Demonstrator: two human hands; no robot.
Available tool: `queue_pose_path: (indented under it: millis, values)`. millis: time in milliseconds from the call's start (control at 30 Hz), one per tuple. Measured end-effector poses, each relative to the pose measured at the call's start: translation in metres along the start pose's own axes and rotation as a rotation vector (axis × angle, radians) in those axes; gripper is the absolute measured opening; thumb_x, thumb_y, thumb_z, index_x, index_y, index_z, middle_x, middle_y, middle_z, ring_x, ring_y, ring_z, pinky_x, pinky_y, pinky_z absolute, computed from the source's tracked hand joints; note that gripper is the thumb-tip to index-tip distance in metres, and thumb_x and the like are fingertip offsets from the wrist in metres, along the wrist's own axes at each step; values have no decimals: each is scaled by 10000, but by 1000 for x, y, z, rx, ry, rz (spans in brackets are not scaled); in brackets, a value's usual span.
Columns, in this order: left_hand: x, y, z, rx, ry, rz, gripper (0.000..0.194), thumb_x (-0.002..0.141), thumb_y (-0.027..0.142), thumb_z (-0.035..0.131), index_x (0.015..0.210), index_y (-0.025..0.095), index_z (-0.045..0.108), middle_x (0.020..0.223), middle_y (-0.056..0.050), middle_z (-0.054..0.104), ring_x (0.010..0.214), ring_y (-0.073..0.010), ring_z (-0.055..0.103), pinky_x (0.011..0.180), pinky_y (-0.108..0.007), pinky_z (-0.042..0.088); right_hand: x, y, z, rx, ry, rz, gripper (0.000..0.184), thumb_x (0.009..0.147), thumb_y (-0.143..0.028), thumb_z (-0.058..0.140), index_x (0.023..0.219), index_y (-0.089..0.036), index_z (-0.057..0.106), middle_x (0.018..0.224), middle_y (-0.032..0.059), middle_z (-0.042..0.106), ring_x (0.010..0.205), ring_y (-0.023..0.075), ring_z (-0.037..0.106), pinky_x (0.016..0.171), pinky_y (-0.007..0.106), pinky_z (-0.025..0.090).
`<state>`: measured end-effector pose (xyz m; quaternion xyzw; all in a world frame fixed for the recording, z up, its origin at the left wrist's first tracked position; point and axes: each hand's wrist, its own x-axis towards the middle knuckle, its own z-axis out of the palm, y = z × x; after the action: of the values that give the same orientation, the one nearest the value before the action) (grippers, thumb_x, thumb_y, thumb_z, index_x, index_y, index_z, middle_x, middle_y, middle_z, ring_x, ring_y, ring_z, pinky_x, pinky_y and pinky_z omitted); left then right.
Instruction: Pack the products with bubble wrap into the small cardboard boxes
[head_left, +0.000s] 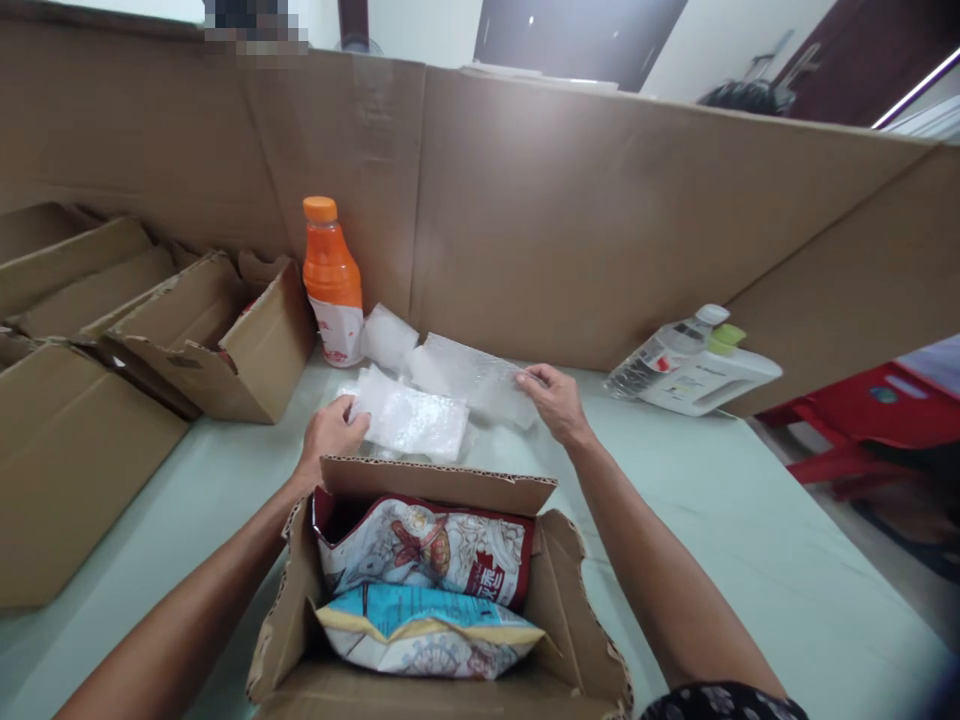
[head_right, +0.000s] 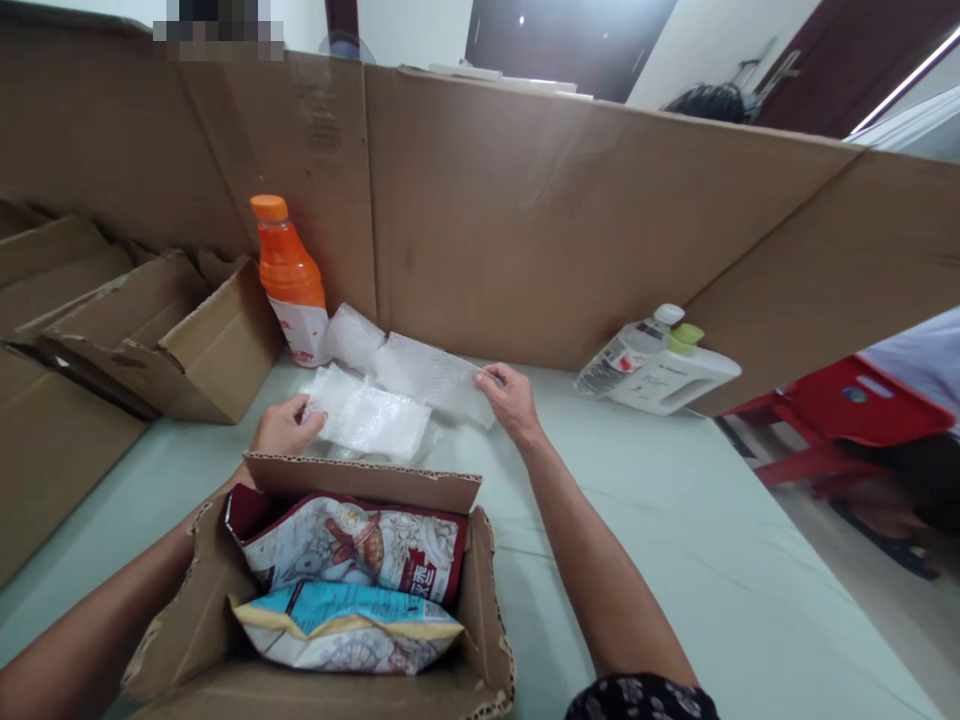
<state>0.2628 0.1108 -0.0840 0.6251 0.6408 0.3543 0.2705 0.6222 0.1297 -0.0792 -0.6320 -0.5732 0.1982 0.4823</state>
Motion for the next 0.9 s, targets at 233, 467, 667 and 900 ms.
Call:
queue_pose_path:
  millis: [233,467,667,900]
  values:
    - [11,38,-21,-282,27,79,187,776,342,605,807,162,642,603,40,583,519,-108,515,531,-218,404,-7,41,-31,13,74,134,396,685,-580,667,710,-186,638,640,18,640,613,153,541,607,287,444]
    - [41,72,-14,-567,9,-57,212,833,236,570,909,45,622,917,-44,701,758,-102,635,629,-201,463,-35,63,-32,0,112,240,327,687,-500,656,742,-178,653,661,17,634,633,167,558,616,305,479]
    - [12,57,-40,-570,26,-94,269,821,263,610,968,38,604,1011,-69,699,963,-187,655,744,-284,499,-51,51,-48,-110,233,211,403,672,-428,679,980,-169,694,1054,125,711,1020,282,629,870,430,516]
    - [-77,27,-153,-571,228,26,335,736,481,715,964,250,631,1086,25,732,1222,-333,616,964,-481,556,-122,-22,-62,-56,-29,66,411,838,-499,652,1115,-203,719,1002,86,743,929,250,680,872,417,542]
